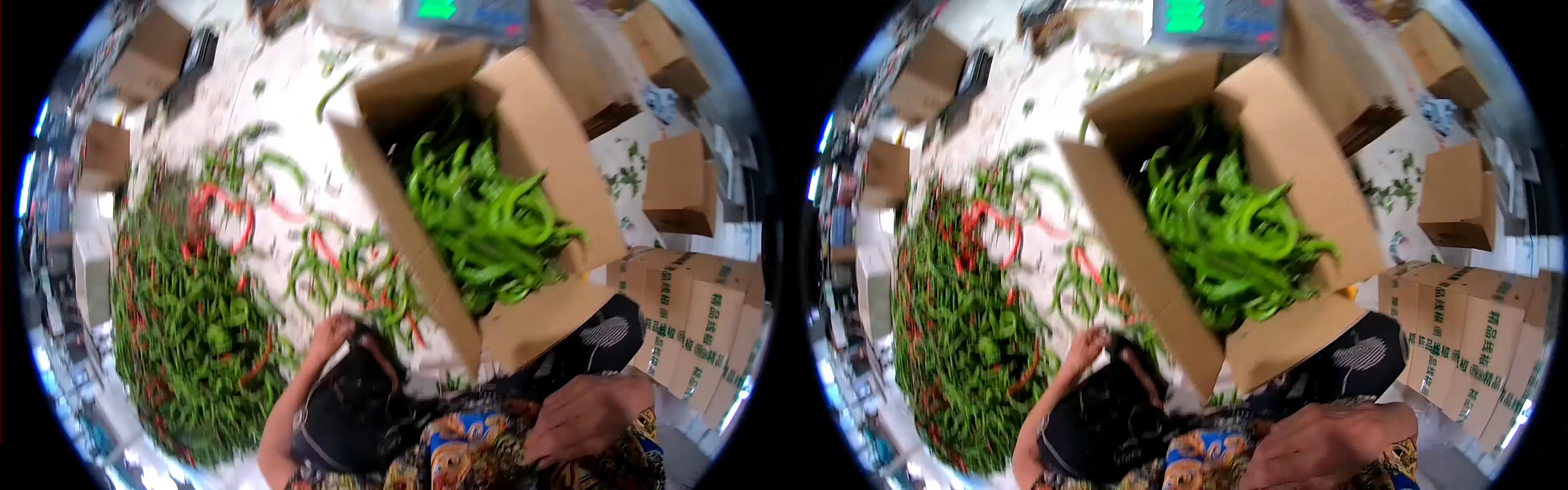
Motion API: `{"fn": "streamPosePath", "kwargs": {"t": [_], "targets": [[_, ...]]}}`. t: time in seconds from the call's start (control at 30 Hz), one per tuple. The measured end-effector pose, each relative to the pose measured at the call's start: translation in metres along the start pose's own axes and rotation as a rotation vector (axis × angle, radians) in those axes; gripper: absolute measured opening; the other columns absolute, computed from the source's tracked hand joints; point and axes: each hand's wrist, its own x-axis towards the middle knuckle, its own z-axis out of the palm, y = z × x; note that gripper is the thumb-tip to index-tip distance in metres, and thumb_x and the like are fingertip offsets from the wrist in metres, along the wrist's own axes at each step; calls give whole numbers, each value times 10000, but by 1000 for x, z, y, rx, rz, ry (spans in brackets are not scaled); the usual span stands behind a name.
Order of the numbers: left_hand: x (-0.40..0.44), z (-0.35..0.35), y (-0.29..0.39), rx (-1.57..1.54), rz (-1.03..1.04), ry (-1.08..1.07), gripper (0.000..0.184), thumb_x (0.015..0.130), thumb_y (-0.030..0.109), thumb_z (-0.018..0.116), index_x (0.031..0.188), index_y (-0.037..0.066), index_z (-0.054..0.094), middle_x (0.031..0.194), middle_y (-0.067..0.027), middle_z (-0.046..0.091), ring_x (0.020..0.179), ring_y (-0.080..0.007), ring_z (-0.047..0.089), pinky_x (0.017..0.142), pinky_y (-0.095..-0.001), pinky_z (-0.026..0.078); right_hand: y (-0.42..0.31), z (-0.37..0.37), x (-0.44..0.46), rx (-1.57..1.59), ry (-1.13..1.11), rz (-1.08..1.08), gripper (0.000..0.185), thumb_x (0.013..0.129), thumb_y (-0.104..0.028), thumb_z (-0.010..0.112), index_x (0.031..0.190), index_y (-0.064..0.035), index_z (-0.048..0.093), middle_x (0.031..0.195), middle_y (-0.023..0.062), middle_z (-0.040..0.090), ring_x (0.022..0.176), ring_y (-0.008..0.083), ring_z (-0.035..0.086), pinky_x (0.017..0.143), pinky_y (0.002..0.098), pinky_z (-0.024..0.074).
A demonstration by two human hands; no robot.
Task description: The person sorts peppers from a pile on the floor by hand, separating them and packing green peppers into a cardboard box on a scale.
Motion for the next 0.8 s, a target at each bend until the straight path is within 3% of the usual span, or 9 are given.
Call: {"fn": "streamPosePath", "kwargs": {"t": [0.03,0.1,0.17,0.37,0.47,0.63,0.7,0.77,0.8], "targets": [[-5,13,-21,-69,-141,58,328,833,253,640,1042,1,650,912,-178,698,845,-335,678,742,-395,527,9,16,8,165,-52,47,195,925,-195,632,1076,-72,652,1024,83,681,844,224,673,721,332,558],[-17,30,-27,44,-219,308,363,807,225,641,1074,-20,647,936,-204,699,887,-328,683,809,-411,528,48,51,21,435,-133,147,196,938,-179,600,1044,-16,632,1009,123,665,862,239,670,731,346,547],[-22,46,-52,9,-254,468,369,802,201,657,1083,-38,641,919,-214,695,841,-330,680,789,-415,525,86,77,40,508,-168,471,254,937,-200,586,1102,-8,613,1032,141,653,928,231,648,765,346,525],[4,15,-67,273,-76,744,505,787,143,665,1245,-21,528,1128,-251,551,1086,-399,497,941,-462,389,286,174,57,428,777,859,511,840,-331,704,1188,7,543,1094,148,596,993,214,602,877,338,484],[41,-21,-55,369,22,820,690,766,184,705,1372,13,422,1279,-266,476,1178,-418,451,1016,-479,347,352,190,54,341,972,970,710,760,-263,804,1292,29,435,1250,201,507,1120,264,554,925,363,463],[88,-40,-63,406,-71,694,1088,593,323,870,1465,57,276,1429,-230,377,1292,-425,364,1027,-546,332,403,172,75,-120,896,931,870,680,-225,843,1325,95,355,1233,221,551,1156,314,554,979,375,443],[86,-33,-53,415,-188,582,1051,611,297,858,1456,49,285,1435,-222,366,1284,-422,368,1004,-546,349,400,163,94,-148,842,1054,874,653,-274,858,1281,91,372,1159,222,582,1121,330,570,963,376,446],[90,-14,-75,347,-78,656,815,716,207,767,1409,43,369,1287,-232,511,1153,-405,502,944,-490,418,379,152,124,-188,780,1271,857,626,-321,869,1221,78,398,1083,227,604,1079,343,582,941,378,451],[89,-6,-76,259,-19,669,744,745,191,737,1389,33,401,1238,-233,552,1098,-399,545,921,-468,441,368,140,137,-32,685,1333,888,625,-389,854,1207,77,371,1117,310,561,1071,410,569,940,442,446]]}}
